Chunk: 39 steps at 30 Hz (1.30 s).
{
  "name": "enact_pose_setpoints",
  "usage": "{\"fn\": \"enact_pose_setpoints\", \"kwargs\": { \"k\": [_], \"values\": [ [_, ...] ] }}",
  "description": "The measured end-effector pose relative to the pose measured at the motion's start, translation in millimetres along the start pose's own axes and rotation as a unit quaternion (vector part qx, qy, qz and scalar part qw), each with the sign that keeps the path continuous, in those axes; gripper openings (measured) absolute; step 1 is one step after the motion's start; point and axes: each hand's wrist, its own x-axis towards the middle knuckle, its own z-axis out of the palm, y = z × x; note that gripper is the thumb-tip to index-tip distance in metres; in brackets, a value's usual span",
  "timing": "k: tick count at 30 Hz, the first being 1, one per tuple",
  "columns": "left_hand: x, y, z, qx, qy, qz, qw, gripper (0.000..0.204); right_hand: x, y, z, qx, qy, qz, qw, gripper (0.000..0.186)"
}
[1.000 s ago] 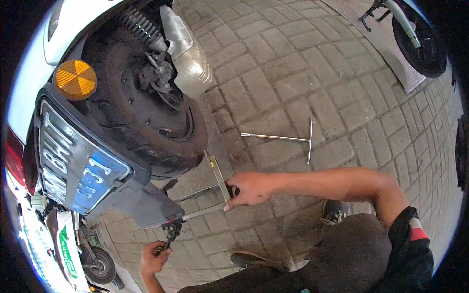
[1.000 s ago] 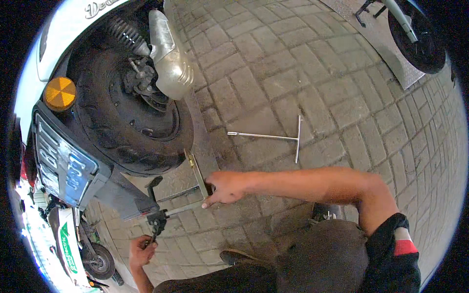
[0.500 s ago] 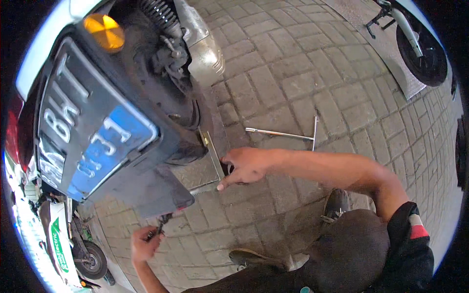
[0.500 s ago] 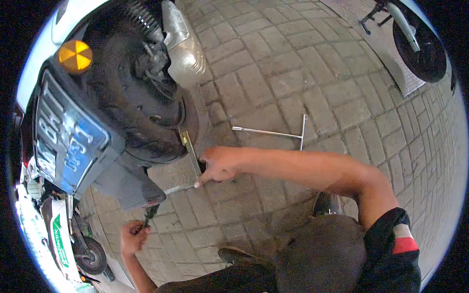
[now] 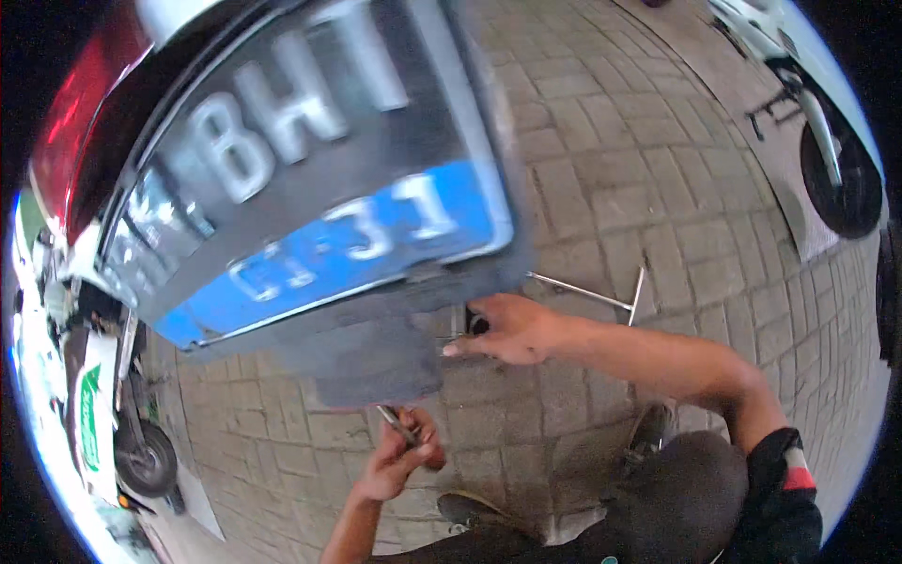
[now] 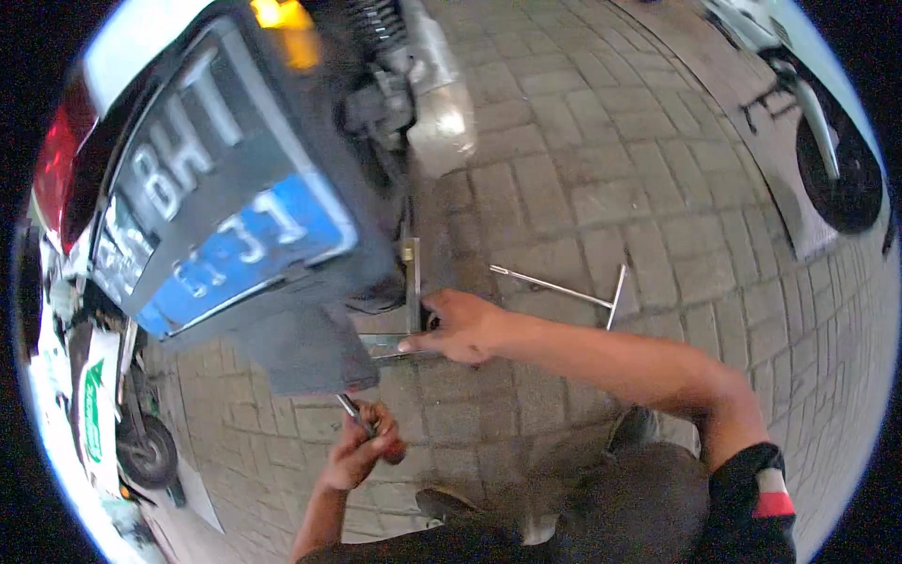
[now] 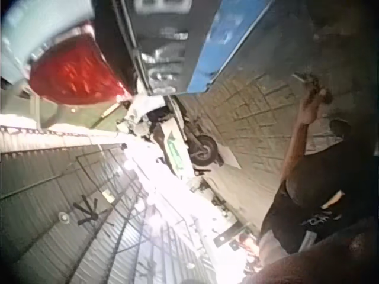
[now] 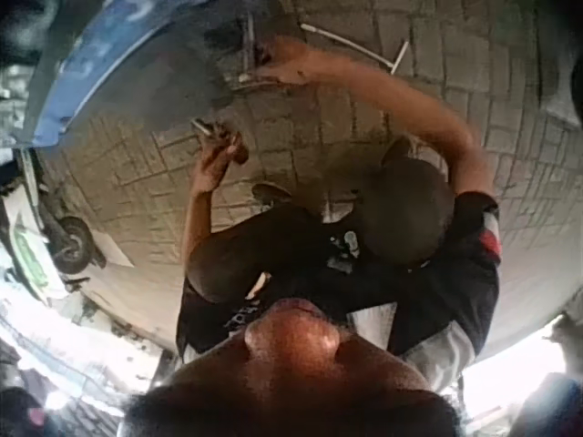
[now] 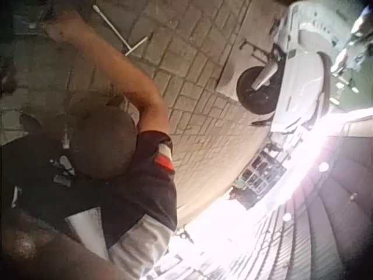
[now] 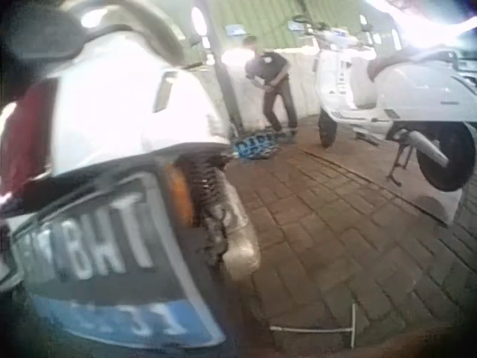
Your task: The person selects a tool from a blue toolbox, walks to a white electric scooter, and uses the tool to tighten or loosen components on the rear wheel assembly. The person then picks up a different tool from the ground and continues to work on the rear of the scooter near the license plate.
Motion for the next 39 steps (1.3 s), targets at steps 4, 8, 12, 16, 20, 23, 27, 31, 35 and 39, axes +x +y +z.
{"fn": "enact_pose_setpoints", "kwargs": {
  "k": [4,8,12,16,20,23,27,31,35,39],
  "values": [
    [-82,24,-113,-0.042,0.060,-0.112,0.991,0.034,-4,-14,-19,0.009,-0.044,-0.005,0.999,0.070],
    [-42,38,-66,0.111,0.006,-0.125,0.986,0.035,13,17,-18,-0.152,-0.100,0.040,0.982,0.060],
    [-14,-36,-30,-0.043,-0.091,0.129,0.987,0.036,1,-4,-20,-0.041,-0.023,0.084,0.995,0.057],
    [-26,-44,-50,-0.081,-0.119,0.175,0.974,0.036,8,5,-3,0.021,0.000,0.115,0.993,0.053],
    [-36,-33,-73,-0.115,-0.139,0.158,0.971,0.034,3,4,-4,0.039,0.026,0.129,0.991,0.050],
    [-32,-36,-72,-0.083,-0.153,0.191,0.966,0.035,4,-2,-6,0.046,0.037,0.131,0.990,0.048],
    [-33,-12,-104,0.028,-0.110,0.136,0.984,0.027,5,-2,-10,0.053,0.046,0.131,0.989,0.045],
    [-40,18,-147,0.159,-0.075,0.101,0.979,0.033,5,0,-8,0.061,0.052,0.129,0.988,0.043],
    [-42,44,-161,0.160,-0.043,-0.030,0.986,0.038,4,2,-7,0.068,0.063,0.130,0.987,0.040],
    [-35,59,-179,0.257,-0.011,0.020,0.966,0.038,3,5,-7,0.077,0.062,0.133,0.986,0.037]
  ]
}}
